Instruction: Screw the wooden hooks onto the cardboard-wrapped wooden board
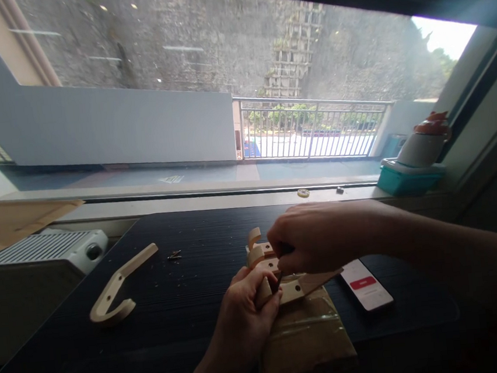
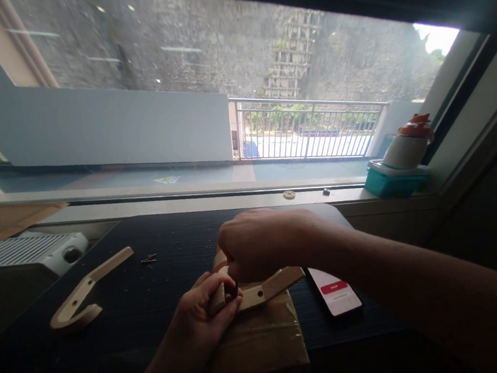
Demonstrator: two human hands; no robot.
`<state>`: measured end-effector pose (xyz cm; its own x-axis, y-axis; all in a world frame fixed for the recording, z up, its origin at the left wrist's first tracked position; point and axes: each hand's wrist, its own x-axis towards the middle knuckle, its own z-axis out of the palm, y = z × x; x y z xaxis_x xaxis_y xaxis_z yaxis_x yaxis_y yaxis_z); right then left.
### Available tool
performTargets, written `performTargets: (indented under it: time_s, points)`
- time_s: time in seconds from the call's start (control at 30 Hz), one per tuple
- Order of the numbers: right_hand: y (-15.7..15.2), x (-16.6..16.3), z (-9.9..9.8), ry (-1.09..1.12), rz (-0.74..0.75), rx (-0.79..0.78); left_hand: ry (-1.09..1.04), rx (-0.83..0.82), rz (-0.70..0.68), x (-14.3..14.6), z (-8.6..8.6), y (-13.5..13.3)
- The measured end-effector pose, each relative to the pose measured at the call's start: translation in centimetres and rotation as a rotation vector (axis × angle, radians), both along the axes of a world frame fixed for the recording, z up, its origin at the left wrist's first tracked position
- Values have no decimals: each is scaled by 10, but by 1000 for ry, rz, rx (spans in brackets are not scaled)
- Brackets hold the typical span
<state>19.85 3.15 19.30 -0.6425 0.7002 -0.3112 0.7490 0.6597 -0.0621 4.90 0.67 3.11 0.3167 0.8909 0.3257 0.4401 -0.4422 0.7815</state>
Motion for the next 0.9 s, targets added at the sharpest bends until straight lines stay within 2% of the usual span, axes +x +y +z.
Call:
performTargets:
  time_s: [0.1,0.2,0.33,0.57,0.73,0.9]
  points:
    - [0,3,2,-12,-58,28,-18,9,8,1,0,0]
    - [-2,5,9,-5,-28,54,-27,-11,24,2,2,0]
    - [-5,5,14,13,37,13,-2,-15,18,1,4,0]
    - [-1,12,1,83,31,40,12,9,9,0,2,0]
    - [-3,11,0,30,-16,109,8,18,8,1,3,0]
    - [-5,3,10,-4,71,12,16,10,-7,1,5,0]
